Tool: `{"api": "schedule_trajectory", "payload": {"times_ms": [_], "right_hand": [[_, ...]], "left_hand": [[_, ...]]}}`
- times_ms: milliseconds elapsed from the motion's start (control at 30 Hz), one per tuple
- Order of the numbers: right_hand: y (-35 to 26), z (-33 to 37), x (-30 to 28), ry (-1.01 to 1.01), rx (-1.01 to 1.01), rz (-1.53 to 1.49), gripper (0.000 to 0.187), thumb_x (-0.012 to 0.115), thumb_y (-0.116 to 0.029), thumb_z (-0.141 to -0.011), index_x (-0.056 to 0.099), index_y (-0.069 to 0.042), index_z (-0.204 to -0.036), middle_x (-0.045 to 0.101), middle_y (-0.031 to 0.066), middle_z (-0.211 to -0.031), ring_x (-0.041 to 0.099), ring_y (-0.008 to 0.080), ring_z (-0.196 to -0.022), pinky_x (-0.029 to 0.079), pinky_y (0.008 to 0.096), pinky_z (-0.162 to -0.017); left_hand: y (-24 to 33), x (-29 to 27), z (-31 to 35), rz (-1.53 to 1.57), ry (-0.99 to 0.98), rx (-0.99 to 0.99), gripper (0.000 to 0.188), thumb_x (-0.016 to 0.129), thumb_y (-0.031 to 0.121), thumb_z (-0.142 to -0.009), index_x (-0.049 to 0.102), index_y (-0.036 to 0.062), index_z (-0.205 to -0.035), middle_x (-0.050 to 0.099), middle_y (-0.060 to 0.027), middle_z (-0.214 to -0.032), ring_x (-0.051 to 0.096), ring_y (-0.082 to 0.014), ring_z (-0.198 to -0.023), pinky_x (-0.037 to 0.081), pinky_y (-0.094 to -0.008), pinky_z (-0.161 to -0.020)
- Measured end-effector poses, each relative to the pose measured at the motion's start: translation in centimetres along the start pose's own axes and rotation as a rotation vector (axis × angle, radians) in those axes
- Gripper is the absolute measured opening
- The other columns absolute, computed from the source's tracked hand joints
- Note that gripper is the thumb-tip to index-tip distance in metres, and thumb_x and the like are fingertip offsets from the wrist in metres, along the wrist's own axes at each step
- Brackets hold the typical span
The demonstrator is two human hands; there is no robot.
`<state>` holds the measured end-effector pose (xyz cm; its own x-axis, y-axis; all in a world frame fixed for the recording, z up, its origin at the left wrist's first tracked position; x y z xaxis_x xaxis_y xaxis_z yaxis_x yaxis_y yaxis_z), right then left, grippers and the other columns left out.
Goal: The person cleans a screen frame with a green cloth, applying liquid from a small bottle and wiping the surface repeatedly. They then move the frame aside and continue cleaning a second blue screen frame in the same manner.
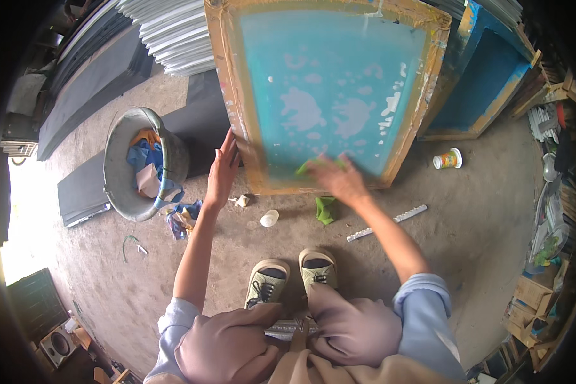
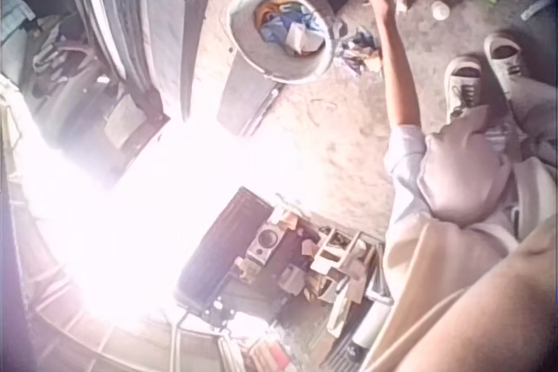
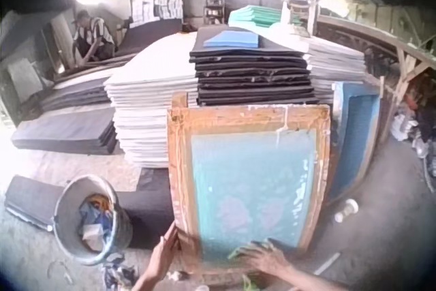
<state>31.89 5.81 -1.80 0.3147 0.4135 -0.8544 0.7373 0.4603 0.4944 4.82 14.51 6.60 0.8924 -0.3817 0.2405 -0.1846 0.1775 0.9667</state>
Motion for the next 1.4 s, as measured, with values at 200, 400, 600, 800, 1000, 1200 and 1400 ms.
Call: {"api": "schedule_trajectory", "payload": {"times_ms": [200,400,600,800,1000,1200,1400], "right_hand": [[17.6,-11.1,-7.2,0.521,0.669,-0.224,0.047,0.046,-0.034,-0.092,0.037,-0.031,-0.137,0.036,0.0025,-0.143,0.026,0.0302,-0.134,0.017,0.0548,-0.107],[7.6,-17.5,-8.2,0.470,0.525,-0.481,0.050,0.049,-0.031,-0.089,0.039,-0.024,-0.137,0.038,0.0036,-0.142,0.027,0.0267,-0.134,0.017,0.0544,-0.107],[-5.8,0.5,-0.2,-0.164,0.046,-0.304,0.051,0.044,-0.038,-0.091,0.033,-0.024,-0.139,0.029,-0.0079,-0.145,0.021,0.0147,-0.136,0.012,0.0439,-0.112],[3.1,5.0,0.5,0.138,0.948,-0.529,0.063,0.035,-0.045,-0.094,0.019,-0.010,-0.143,0.014,0.0184,-0.148,0.001,0.0344,-0.138,0.003,0.0536,-0.110],[-2.1,7.6,1.3,-0.217,0.574,-0.587,0.056,0.038,-0.042,-0.093,0.032,-0.008,-0.138,0.025,0.0134,-0.146,0.013,0.0343,-0.137,0.005,0.0527,-0.111],[16.9,-1.8,-3.4,0.422,0.867,-0.235,0.068,0.042,-0.038,-0.091,0.019,0.001,-0.142,0.019,0.0224,-0.146,0.012,0.0391,-0.136,0.009,0.0546,-0.109],[25.3,-6.1,-7.0,0.534,0.959,-0.147,0.063,0.040,-0.035,-0.093,0.022,0.002,-0.140,0.022,0.0230,-0.145,0.016,0.0374,-0.136,0.012,0.0524,-0.110]], "left_hand": [[-0.2,-0.4,0.7,-0.061,-0.026,-0.030,0.071,0.024,0.058,-0.092,0.004,0.0154,-0.146,-0.003,-0.0045,-0.152,-0.004,-0.0239,-0.139,0.003,-0.0440,-0.112],[0.6,0.1,0.2,-0.026,-0.101,-0.063,0.084,0.011,0.071,-0.084,0.000,0.0162,-0.146,-0.005,-0.0055,-0.152,-0.005,-0.0265,-0.139,-0.001,-0.0453,-0.111],[0.1,-0.2,0.6,0.031,-0.097,-0.026,0.094,0.010,0.079,-0.077,0.003,0.0147,-0.146,-0.004,-0.0104,-0.152,-0.004,-0.0277,-0.139,-0.003,-0.0464,-0.111],[-0.2,0.6,0.8,0.016,-0.062,-0.018,0.089,0.011,0.077,-0.080,0.000,0.0184,-0.146,-0.013,-0.0059,-0.151,-0.015,-0.0247,-0.138,-0.010,-0.0462,-0.109],[-0.2,0.4,0.4,-0.014,-0.118,-0.030,0.086,0.012,0.076,-0.081,-0.003,0.0210,-0.146,-0.013,-0.0068,-0.151,-0.013,-0.0260,-0.138,-0.009,-0.0471,-0.109],[-2.0,0.7,0.4,-0.155,0.011,0.088,0.085,0.018,0.073,-0.083,-0.009,0.0203,-0.145,-0.014,-0.0054,-0.151,-0.008,-0.0244,-0.139,-0.006,-0.0455,-0.110],[-1.9,2.5,0.1,-0.164,-0.021,0.092,0.084,0.019,0.070,-0.086,-0.013,0.0169,-0.144,-0.018,-0.0055,-0.150,-0.009,-0.0223,-0.138,-0.002,-0.0416,-0.111]]}}
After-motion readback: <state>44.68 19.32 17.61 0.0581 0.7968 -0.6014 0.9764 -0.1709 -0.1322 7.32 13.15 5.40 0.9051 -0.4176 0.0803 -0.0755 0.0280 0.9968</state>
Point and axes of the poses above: each hand's wrist, its own z-axis away from the middle knuckle, its own x-axis out of the palm, y = z × x, the point moved 3 cm from there along -z, towards the middle knuckle
